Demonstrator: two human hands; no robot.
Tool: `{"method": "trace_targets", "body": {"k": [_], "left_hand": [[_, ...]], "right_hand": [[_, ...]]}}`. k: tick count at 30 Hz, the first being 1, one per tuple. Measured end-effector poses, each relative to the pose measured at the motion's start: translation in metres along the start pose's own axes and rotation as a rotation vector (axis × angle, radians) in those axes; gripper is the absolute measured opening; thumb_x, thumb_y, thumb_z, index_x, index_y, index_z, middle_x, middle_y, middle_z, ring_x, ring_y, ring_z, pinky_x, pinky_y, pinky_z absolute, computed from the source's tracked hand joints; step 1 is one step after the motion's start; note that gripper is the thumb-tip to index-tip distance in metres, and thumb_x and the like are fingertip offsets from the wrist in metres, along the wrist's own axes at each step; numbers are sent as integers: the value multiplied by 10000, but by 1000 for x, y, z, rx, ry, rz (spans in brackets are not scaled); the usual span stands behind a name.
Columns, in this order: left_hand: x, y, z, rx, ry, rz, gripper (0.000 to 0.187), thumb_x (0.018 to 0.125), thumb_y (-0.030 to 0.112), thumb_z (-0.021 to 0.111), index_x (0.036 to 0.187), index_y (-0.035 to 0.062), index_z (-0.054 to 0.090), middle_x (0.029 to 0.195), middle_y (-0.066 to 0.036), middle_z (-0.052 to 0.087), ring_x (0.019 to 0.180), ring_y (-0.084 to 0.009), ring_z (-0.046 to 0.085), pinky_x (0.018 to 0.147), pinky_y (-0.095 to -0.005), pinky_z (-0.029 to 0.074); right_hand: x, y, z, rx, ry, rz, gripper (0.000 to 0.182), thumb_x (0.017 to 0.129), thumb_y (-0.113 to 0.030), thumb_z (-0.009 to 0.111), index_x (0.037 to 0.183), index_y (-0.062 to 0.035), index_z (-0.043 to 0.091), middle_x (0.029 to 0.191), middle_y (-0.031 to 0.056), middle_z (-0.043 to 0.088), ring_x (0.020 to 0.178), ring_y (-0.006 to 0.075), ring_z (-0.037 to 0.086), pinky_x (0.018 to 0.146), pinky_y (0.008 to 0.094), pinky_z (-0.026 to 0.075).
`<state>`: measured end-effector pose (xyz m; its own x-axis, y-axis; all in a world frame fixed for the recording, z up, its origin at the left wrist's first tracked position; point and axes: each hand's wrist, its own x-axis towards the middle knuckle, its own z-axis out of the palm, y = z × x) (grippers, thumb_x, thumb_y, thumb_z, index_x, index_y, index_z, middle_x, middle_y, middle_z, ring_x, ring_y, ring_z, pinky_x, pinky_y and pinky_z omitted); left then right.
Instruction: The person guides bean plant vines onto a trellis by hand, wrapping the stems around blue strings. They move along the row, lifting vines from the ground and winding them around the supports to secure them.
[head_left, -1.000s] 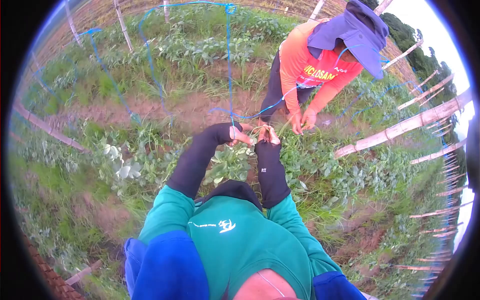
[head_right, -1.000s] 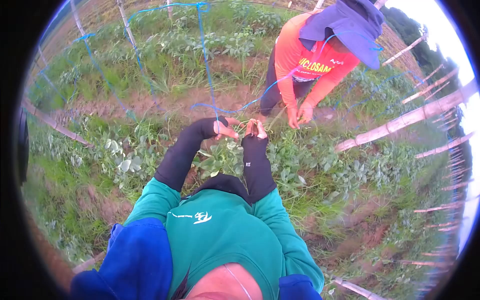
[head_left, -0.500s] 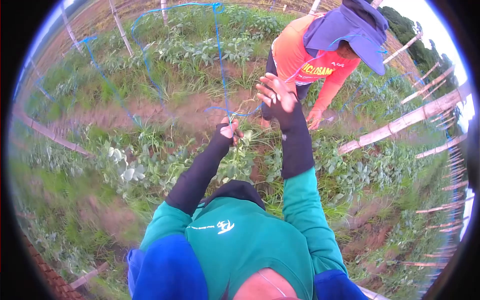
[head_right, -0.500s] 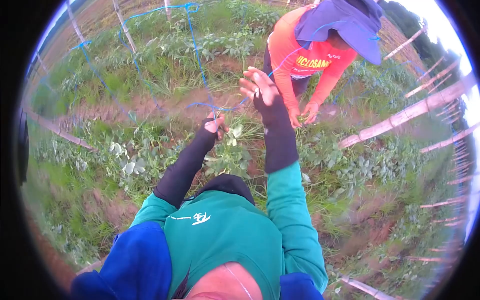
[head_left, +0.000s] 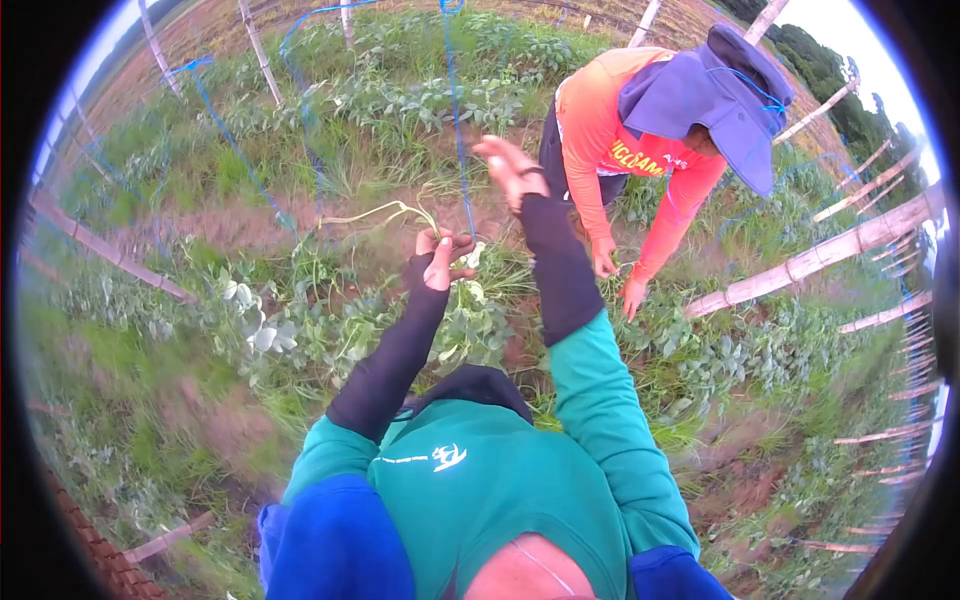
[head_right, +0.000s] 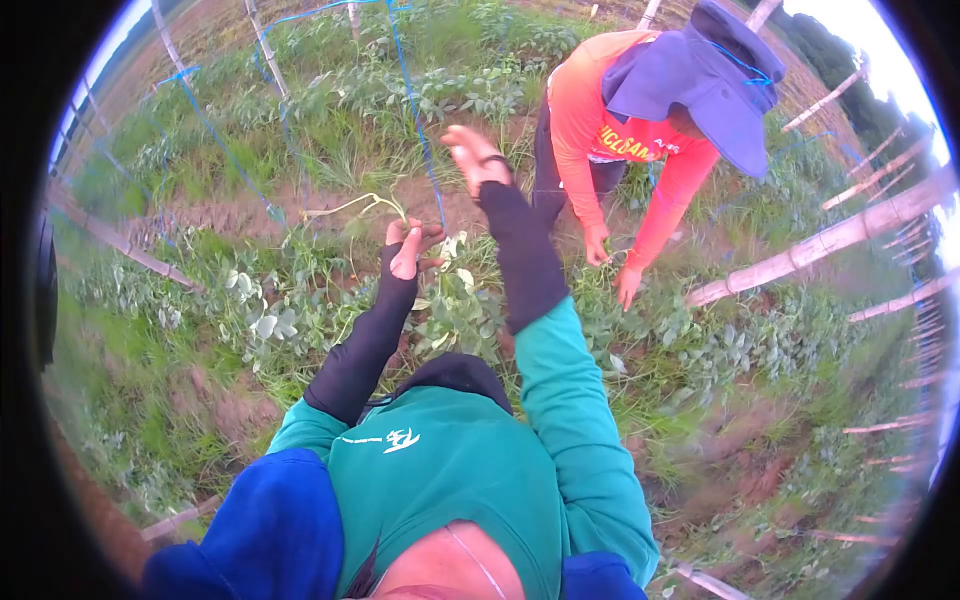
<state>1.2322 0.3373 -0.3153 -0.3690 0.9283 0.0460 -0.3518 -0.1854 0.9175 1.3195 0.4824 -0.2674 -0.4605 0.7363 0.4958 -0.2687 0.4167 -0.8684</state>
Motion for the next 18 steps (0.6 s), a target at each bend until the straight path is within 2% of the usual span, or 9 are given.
{"method": "trace_targets", "body": {"k": [2, 4, 5, 6, 7, 9, 10, 17, 18], "left_hand": [[9, -1, -5, 301, -67, 58, 152, 845, 155, 369, 949, 44, 363, 905, -134, 535, 794, -189, 557, 484, -247, 444], [18, 1, -16, 506, -93, 154, 147, 842, 152, 378, 936, 39, 382, 862, -114, 546, 739, -155, 549, 473, -233, 427], [21, 1, -21, 705, -113, 240, 144, 839, 150, 388, 923, 34, 401, 819, -94, 558, 684, -122, 542, 462, -219, 410], [14, 27, -9, 608, -69, 5, 130, 830, 141, 408, 898, 32, 425, 736, -54, 557, 584, -64, 480, 496, -202, 386], [11, 34, -6, 602, -54, 7, 130, 830, 141, 408, 898, 32, 425, 736, -54, 557, 584, -64, 480, 496, -202, 386], [5, 42, -5, 402, -104, 237, 139, 821, 136, 418, 922, 40, 424, 714, -39, 548, 541, -51, 442, 494, -193, 370], [4, 48, -4, 443, -72, 135, 112, 812, 96, 422, 916, 61, 447, 675, -36, 555, 521, -91, 500, 484, -230, 401], [35, 95, 24, 717, -172, 148, 106, 790, 68, 431, 892, 54, 454, 663, -38, 544, 541, -112, 506, 515, -245, 406], [51, 92, 21, 750, -246, 340, 121, 789, 84, 429, 898, 39, 457, 686, -45, 542, 560, -108, 507, 513, -241, 412]], "right_hand": [[3, 0, 16, 178, -87, 127, 244, 816, -129, 444, 1044, -71, 509, 990, 76, 552, 949, 159, 494, 796, 258, 377], [1, 4, 25, 309, -251, 420, 228, 811, -69, 447, 1030, -37, 502, 885, 58, 574, 875, 139, 519, 812, 264, 368], [-1, 5, 25, 310, -263, 416, 228, 811, -69, 447, 1030, -37, 502, 885, 58, 574, 875, 139, 519, 812, 264, 368], [-5, 2, 21, 330, -226, 349, 224, 813, -69, 442, 1026, -35, 500, 858, 63, 574, 839, 136, 527, 793, 262, 377], [-8, 3, 19, 352, -189, 286, 219, 815, -68, 437, 1022, -32, 499, 831, 68, 574, 803, 132, 535, 774, 260, 386], [-13, 13, 22, 385, -147, 212, 208, 814, -75, 439, 1006, -22, 498, 791, 72, 567, 776, 129, 535, 750, 254, 395], [-17, 16, 19, 396, -99, 231, 215, 809, -87, 454, 1007, -12, 492, 804, 70, 563, 777, 133, 533, 751, 250, 394], [-32, 7, 25, 361, 46, 149, 242, 809, -85, 457, 1028, 16, 472, 902, 69, 552, 842, 119, 514, 761, 237, 392], [-33, 9, 25, 418, 77, 157, 251, 807, -82, 461, 1036, 20, 475, 919, 76, 551, 859, 125, 511, 779, 247, 386]]}}
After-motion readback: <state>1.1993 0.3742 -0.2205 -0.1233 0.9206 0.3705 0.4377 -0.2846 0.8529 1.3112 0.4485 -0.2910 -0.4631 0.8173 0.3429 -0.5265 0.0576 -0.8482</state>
